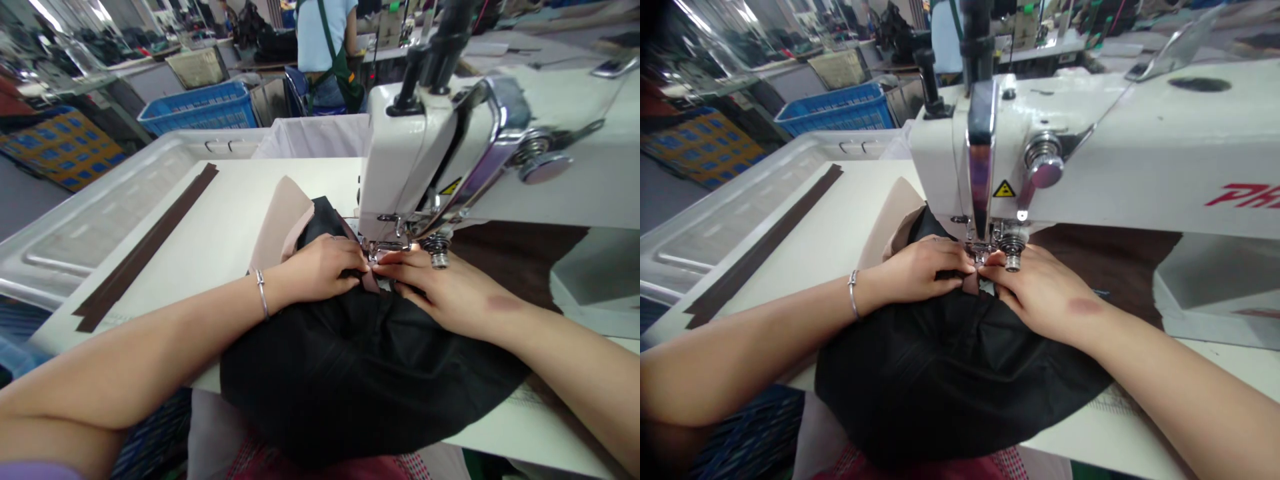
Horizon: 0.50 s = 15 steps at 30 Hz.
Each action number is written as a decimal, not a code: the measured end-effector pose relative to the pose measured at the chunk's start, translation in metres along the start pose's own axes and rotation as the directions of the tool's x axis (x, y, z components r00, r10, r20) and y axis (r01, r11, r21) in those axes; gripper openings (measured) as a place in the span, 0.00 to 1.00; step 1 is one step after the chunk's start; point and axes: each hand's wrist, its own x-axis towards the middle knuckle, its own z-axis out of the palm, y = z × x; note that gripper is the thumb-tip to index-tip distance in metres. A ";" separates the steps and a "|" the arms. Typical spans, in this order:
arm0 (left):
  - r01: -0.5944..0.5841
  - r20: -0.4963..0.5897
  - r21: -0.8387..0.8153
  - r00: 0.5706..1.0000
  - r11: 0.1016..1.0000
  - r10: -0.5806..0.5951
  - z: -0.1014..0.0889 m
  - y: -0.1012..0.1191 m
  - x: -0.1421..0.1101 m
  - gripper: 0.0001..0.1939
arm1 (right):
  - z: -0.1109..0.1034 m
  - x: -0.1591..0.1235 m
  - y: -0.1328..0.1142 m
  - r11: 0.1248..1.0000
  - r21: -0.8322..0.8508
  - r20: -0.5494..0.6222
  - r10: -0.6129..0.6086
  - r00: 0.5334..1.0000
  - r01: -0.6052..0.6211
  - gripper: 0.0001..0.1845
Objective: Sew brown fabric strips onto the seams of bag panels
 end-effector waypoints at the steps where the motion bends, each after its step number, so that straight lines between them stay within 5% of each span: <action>1: -0.008 0.022 0.004 1.000 1.000 0.008 -0.002 -0.001 0.000 0.12 | -0.001 0.001 -0.001 1.000 -0.011 0.003 0.000 1.000 0.000 0.18; 9: 0.084 -0.192 -0.125 0.976 0.989 -0.107 0.013 -0.008 -0.001 0.02 | 0.005 0.013 -0.023 0.969 -0.245 -0.088 0.003 0.996 -0.025 0.15; 15: 0.115 -0.207 -0.256 0.963 0.960 -0.171 0.011 -0.009 -0.002 0.07 | 0.020 0.022 -0.033 0.867 -0.498 -0.152 -0.055 0.987 -0.028 0.14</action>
